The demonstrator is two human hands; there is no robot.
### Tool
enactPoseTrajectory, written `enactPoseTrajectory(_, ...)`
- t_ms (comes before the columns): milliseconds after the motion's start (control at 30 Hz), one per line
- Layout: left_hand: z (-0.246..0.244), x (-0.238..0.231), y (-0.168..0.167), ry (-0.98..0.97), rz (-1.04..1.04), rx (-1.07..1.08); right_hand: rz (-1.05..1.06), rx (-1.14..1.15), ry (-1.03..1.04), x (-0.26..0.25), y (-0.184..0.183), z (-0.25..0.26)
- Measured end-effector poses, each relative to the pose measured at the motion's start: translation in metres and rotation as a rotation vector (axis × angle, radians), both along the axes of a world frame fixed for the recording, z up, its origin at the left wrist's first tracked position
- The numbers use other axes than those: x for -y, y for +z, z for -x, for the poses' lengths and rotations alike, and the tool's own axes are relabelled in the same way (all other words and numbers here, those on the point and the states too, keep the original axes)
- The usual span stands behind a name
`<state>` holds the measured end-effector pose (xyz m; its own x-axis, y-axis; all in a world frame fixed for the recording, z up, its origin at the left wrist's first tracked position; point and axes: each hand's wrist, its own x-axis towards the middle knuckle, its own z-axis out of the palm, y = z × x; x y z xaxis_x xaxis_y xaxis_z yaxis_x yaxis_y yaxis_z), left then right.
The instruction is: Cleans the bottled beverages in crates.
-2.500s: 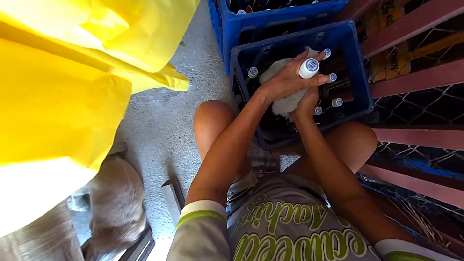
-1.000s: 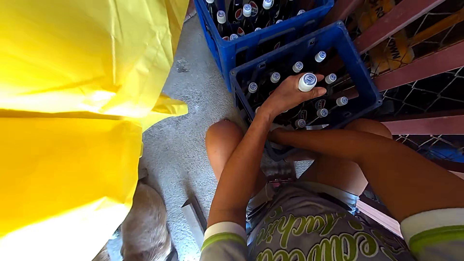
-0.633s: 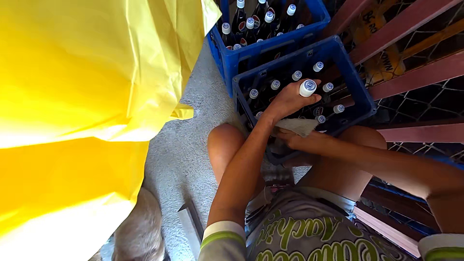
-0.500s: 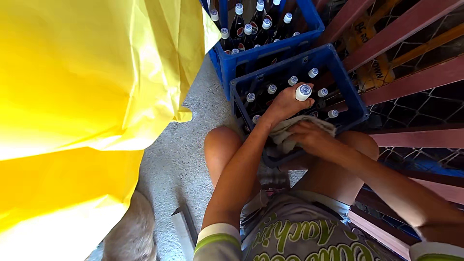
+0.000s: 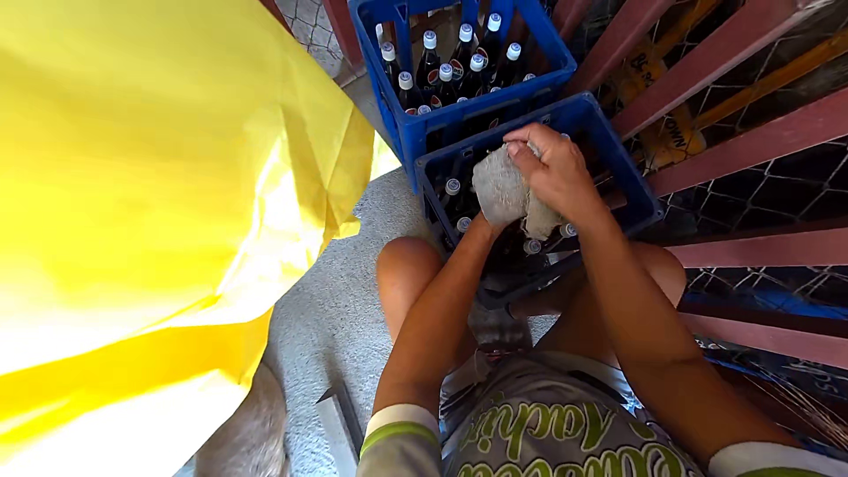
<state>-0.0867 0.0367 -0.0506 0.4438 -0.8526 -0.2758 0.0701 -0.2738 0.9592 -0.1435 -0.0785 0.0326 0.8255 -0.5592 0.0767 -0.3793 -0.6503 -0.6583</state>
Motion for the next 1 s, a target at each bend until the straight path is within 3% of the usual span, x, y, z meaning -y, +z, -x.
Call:
enactPoseTrajectory(67, -0.001, 0.010, 0.028, -0.023, 0.074, 0.111, -0.208, -0.075, -0.029, 0.015, 0.010, -0.005)
enactPoseTrajectory(167, -0.005, 0.033, 0.017, -0.032, 0.310, 0.154, -0.472, -0.019, -0.058, 0.045, 0.004, -0.002)
enactPoseTrajectory(300, -0.002, 0.053, 0.014, 0.097, 0.190, 0.275, -0.464, 0.344, -0.210, 0.053, -0.038, 0.011)
enactPoseTrajectory(433, 0.017, 0.052, 0.001, 0.361, 0.318, 0.413, -0.737, 0.573, -0.191, 0.020, -0.078, 0.028)
enactPoseTrajectory(500, 0.021, 0.047, -0.002, 0.382, 0.361, 0.445, -0.739, 0.482, -0.248, 0.012, -0.098, 0.040)
enactPoseTrajectory(600, 0.028, 0.039, -0.004, 0.385, 0.441, 0.444, -0.786, 0.067, -0.358, 0.013, -0.086, 0.029)
enactPoseTrajectory(667, 0.034, 0.035, -0.005, 0.394, 0.494, 0.460, -0.755, -0.168, -0.189, 0.027, -0.077, 0.024)
enactPoseTrajectory(833, 0.056, 0.024, -0.009, 0.300, 0.577, 0.589, -0.674, -0.356, 0.469, 0.054, -0.041, 0.009)
enactPoseTrajectory(900, 0.066, 0.021, -0.013, 0.239, 0.655, 0.630, -0.501, -0.506, 0.710, 0.058, -0.041, -0.003)
enactPoseTrajectory(1000, 0.083, 0.019, -0.018, 0.124, 0.710, 0.674, -0.333, -0.785, 0.784, 0.041, -0.069, -0.019)
